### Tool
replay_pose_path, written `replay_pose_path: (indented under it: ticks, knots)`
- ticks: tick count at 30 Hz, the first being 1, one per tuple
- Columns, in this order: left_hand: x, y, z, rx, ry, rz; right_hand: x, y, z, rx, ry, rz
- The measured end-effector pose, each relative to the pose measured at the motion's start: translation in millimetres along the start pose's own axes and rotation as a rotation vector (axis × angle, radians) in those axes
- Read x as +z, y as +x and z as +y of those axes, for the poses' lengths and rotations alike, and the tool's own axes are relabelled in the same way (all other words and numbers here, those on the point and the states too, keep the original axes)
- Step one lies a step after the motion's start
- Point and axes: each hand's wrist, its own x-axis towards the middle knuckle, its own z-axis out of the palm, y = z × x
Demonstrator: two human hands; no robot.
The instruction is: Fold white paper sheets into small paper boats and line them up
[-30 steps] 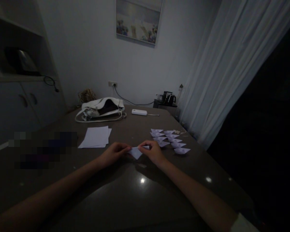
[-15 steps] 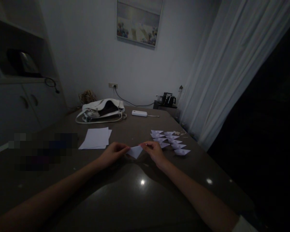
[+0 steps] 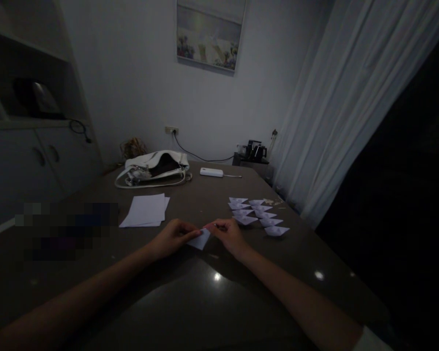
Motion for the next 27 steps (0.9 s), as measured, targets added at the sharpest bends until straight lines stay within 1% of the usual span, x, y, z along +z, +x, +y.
replay_pose_path:
  ticks: [2,3,7,9,12,16,19,22,24,27]
  knots:
    - [-0.6,0,2,-0.012,0.008,0.039,0,0,-2,0.017,-0.015,0.031]
    - [-0.9,0,2,-0.014,0.012,0.031,-1,0,-3,0.015,-0.026,0.045]
    - [-2.8,2,1,-0.01,-0.034,-0.111,-6,2,-6,-0.027,-0.042,0.085]
    - [-4.6,4,-2,-0.015,-0.066,-0.135,-10,4,-5,-0.015,-0.033,0.127]
    - [-7.7,6,-7,-0.016,-0.06,-0.108,-14,7,-3,0.004,-0.031,0.185]
    - [-9.6,6,-8,0.016,-0.021,-0.048,-15,9,-1,0.009,-0.033,0.193]
    - [-10.1,6,-6,-0.007,0.004,-0.045,-16,9,-1,0.019,-0.012,0.201]
    - [-11.6,7,-4,-0.023,0.029,-0.024,-20,11,1,0.026,-0.043,0.245]
    - [-13.1,6,-4,-0.003,0.055,0.0,-24,12,3,0.026,-0.059,0.267]
    - [-14.4,5,-1,0.035,0.07,-0.001,-26,14,6,0.029,-0.053,0.273]
